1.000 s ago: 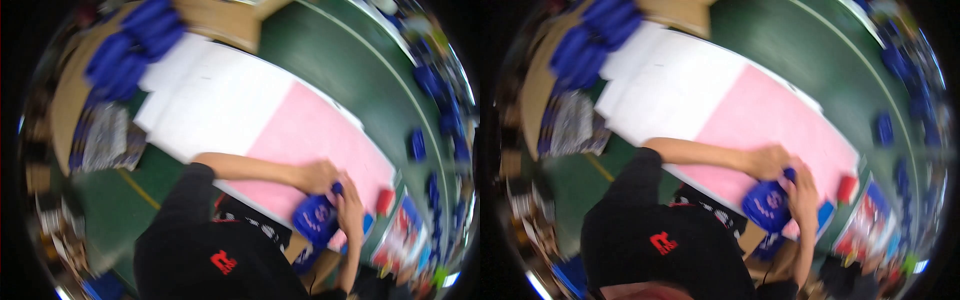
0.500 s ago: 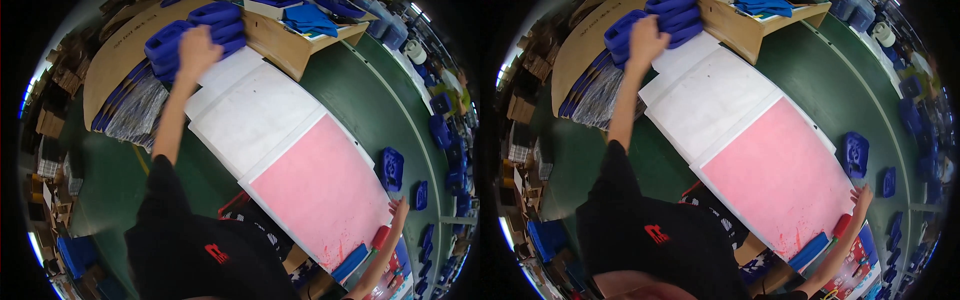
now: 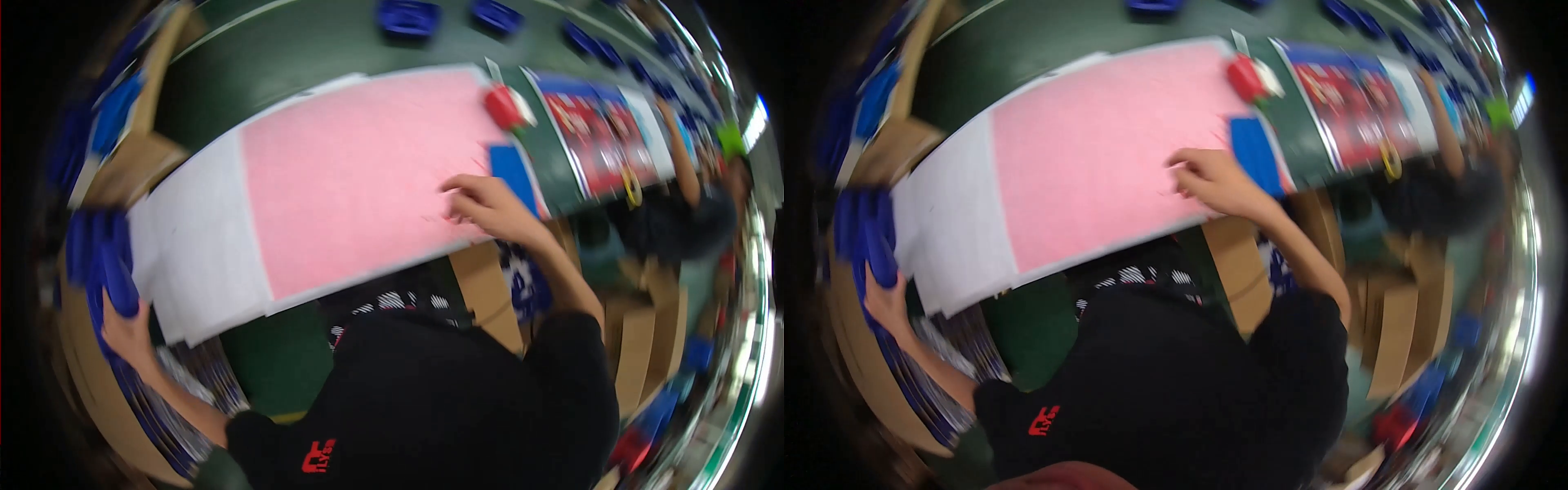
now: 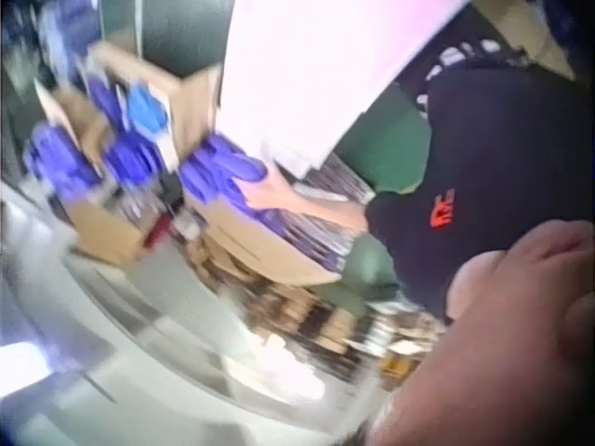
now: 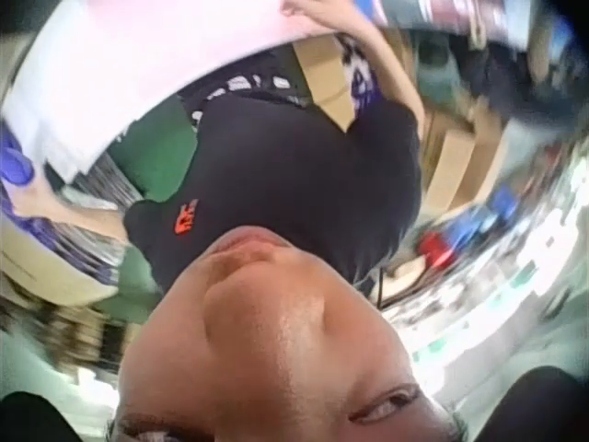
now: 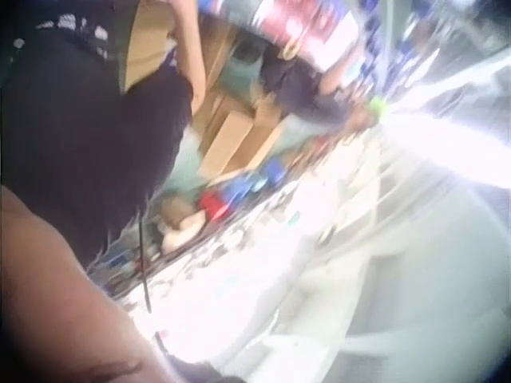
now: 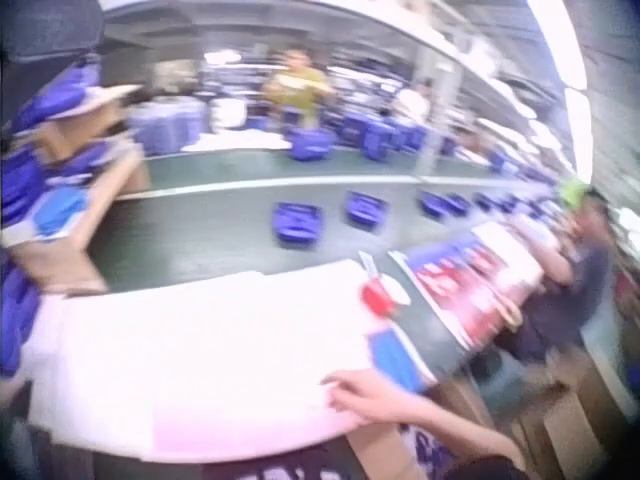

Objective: Applying lubricant or adhesive to plastic housings and inserting small roller components at an assembly line.

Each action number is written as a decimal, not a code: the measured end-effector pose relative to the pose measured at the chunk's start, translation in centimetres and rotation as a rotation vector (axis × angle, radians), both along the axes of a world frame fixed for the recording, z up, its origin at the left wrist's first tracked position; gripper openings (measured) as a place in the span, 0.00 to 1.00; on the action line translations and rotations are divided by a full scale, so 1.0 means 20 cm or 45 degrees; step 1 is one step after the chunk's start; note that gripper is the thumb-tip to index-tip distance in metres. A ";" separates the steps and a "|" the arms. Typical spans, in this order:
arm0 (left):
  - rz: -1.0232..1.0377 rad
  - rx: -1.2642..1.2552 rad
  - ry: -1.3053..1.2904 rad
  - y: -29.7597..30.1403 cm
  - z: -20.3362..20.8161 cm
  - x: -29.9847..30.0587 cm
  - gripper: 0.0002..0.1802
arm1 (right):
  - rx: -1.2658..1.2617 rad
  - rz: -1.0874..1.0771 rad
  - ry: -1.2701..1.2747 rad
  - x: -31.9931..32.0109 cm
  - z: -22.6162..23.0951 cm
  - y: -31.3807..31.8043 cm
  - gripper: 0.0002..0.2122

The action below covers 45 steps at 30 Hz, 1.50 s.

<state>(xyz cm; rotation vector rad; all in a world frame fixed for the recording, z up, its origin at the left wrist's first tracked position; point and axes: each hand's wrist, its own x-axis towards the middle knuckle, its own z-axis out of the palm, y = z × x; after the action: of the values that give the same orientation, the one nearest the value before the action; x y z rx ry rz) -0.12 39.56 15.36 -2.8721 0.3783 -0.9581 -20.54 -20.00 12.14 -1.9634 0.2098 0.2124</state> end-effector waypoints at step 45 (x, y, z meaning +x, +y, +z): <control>-0.780 0.559 0.589 -2.21 -0.63 0.71 0.21 | 0.665 -0.983 -0.179 -0.50 -0.51 0.62 0.05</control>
<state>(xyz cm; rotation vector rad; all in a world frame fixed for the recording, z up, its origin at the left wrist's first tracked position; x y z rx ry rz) 14.15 -4.69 2.71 -2.5535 1.3657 -0.1757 -30.55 -7.53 1.95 -1.2608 0.7196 -0.3455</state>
